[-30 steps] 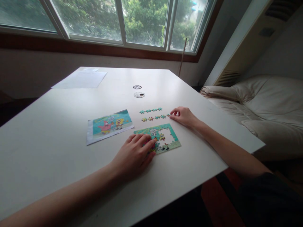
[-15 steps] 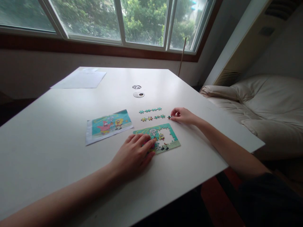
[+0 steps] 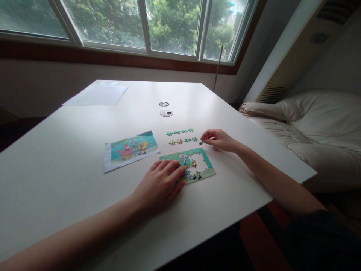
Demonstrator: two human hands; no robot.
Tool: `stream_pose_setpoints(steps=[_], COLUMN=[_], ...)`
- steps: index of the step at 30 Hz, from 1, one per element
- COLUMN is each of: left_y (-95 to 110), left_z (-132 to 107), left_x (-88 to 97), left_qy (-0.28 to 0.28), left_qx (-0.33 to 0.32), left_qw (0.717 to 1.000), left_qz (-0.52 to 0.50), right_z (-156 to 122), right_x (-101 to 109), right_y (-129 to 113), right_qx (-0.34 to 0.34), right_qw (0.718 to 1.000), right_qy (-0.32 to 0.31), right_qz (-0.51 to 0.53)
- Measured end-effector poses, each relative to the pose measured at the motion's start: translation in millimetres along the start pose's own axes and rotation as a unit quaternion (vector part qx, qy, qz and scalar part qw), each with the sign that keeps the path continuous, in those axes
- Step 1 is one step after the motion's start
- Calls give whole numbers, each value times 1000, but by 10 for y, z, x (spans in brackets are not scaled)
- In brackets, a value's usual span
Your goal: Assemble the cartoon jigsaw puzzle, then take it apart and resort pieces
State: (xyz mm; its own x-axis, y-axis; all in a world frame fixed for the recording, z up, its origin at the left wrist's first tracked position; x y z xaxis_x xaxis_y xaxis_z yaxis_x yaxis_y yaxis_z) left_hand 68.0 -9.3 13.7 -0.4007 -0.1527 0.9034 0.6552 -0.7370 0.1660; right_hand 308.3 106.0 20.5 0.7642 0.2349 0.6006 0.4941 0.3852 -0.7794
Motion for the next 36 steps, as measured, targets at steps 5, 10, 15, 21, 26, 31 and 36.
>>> stream_pose_setpoints(steps=[5,10,15,21,26,31,36], left_y=[16,20,10,19,11,6,-26], left_z=[10,13,9,12,15,8,22], left_x=[21,22,12,17,11,9,16], left_qy=[-13,-19,-7,-13,-1,-8,18], left_qx=[9,0,-3,1,-2,3,19], left_qw=[1000,1000,1000,1000,1000,1000,999], left_qz=[0,7,5,5,0,-1,-25], right_z=[-124,-259,-279,-274,-271,-274,-270], right_x=[-154,-302,-367,-344,-345,-345,-376], right_y=[-306,-562,-622,-630,-633,-629,-609], right_qx=[35,83,96,97,102,104,49], right_qw=[989,972,974,977,977,977,982], right_qy=[-118,-212,-204,-184,-178,-180,-169], right_qz=[83,55,-11,-49,-50,-51,72])
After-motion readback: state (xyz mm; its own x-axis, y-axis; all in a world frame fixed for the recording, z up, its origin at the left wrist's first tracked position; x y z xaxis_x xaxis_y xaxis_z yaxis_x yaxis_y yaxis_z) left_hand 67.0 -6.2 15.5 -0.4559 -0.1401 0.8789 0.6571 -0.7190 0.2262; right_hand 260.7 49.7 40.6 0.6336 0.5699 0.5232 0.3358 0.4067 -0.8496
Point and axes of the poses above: each hand's wrist, its own z-axis towards the middle knuckle, its own x-axis out of the back of the hand, y = z × x, the point moved 2 cm from there along z, towards the middle knuckle, and after that the axes turned 6 degrees about y, right-handed, at the moved point
